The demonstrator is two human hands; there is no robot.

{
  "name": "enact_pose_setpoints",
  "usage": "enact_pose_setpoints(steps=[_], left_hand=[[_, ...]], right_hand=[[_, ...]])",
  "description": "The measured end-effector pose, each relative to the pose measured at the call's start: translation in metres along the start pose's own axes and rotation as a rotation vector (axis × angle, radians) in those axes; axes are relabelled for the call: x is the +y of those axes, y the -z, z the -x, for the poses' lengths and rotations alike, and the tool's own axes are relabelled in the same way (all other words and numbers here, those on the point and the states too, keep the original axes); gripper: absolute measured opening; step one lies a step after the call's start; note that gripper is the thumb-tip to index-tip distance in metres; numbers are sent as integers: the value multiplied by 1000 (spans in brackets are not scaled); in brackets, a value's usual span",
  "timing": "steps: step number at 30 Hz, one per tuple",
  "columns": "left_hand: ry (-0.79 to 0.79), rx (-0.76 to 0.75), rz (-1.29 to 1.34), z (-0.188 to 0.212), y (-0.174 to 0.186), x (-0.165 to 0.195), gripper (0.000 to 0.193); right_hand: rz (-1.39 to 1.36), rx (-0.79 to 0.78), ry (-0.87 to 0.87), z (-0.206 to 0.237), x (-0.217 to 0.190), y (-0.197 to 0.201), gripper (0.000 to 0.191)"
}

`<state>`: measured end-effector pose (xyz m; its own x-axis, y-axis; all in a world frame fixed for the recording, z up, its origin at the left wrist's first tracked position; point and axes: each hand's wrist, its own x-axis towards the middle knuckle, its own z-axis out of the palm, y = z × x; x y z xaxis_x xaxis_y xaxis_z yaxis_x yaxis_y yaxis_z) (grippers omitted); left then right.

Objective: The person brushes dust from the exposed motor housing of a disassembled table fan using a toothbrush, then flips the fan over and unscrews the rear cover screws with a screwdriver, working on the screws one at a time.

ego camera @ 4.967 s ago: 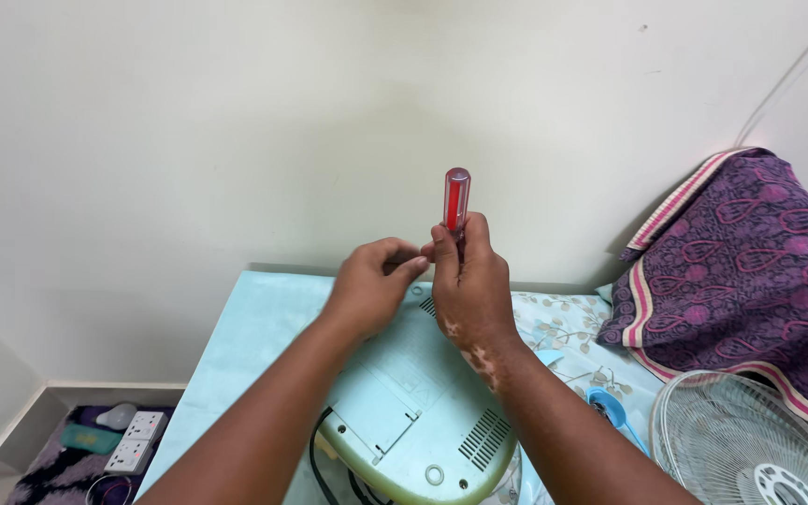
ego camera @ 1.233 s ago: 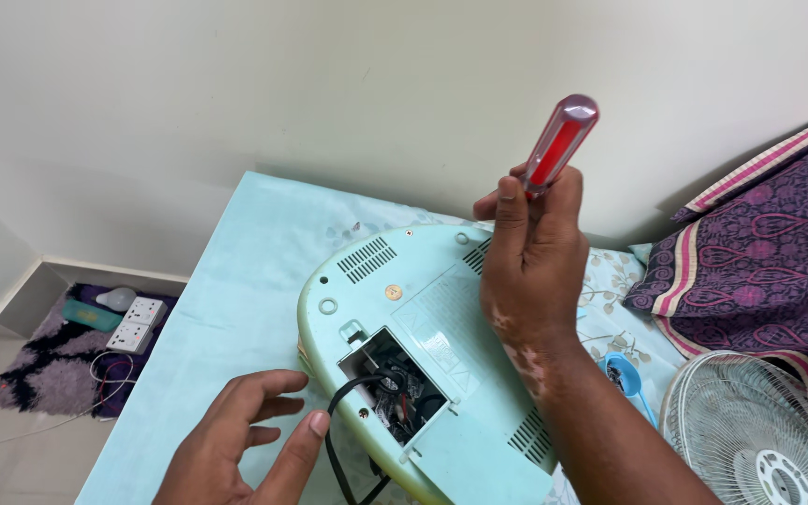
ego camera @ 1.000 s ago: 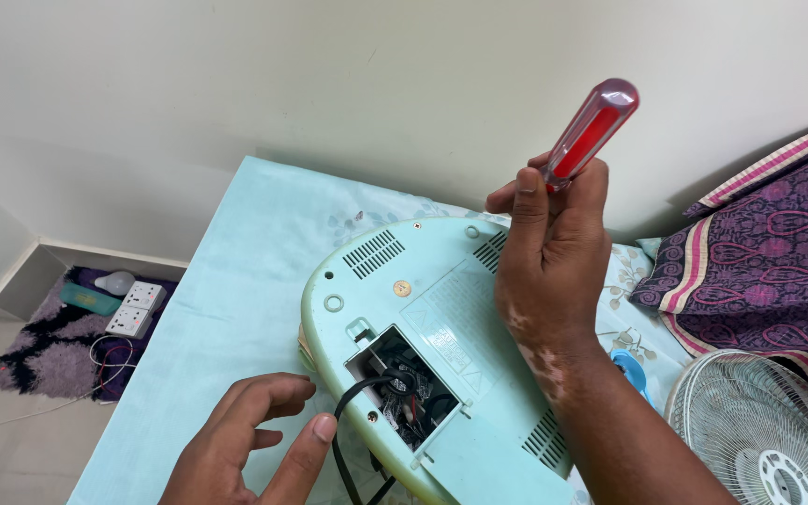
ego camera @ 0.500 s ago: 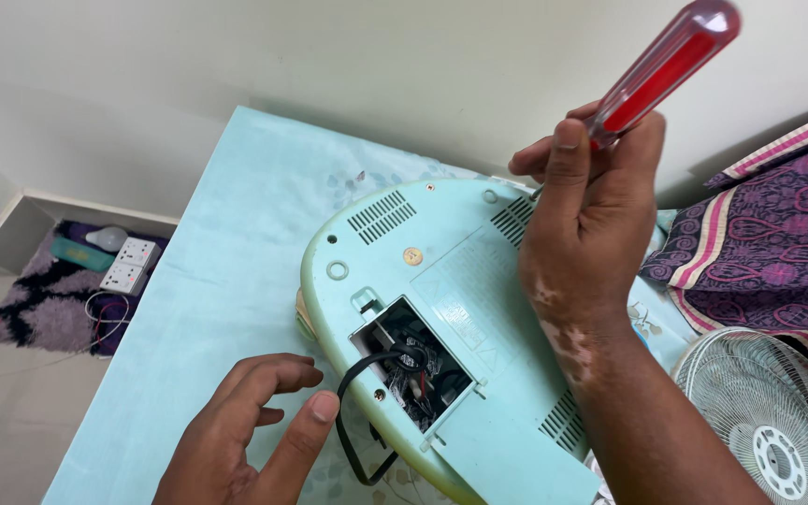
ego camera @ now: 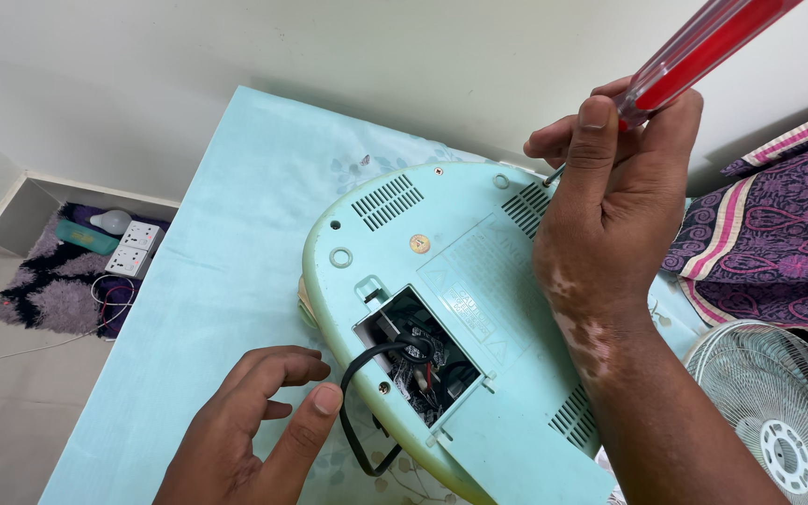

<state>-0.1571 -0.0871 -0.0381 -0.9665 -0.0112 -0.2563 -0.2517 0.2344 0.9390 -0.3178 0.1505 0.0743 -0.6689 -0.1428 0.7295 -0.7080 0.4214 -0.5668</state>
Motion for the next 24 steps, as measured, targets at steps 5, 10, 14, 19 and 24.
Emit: enact_pose_setpoints(steps=[5, 10, 14, 19, 24], left_hand=[[-24, -2, 7, 0, 4, 0, 49], [-78, 34, 21, -1, 4, 5, 49], [-107, 52, 16, 1, 3, 15, 47], [-72, 61, 91, 3, -1, 27, 46], [-149, 164, 99, 21, -9, 50, 62]], right_hand=[[-2, 24, -41, 0, -3, -2, 23], [-19, 62, -96, -3, -14, -3, 24], [7, 115, -156, -7, -29, -1, 23], [39, 145, -164, -10, -43, 4, 20], [58, 156, -150, -5, -51, 10, 19]])
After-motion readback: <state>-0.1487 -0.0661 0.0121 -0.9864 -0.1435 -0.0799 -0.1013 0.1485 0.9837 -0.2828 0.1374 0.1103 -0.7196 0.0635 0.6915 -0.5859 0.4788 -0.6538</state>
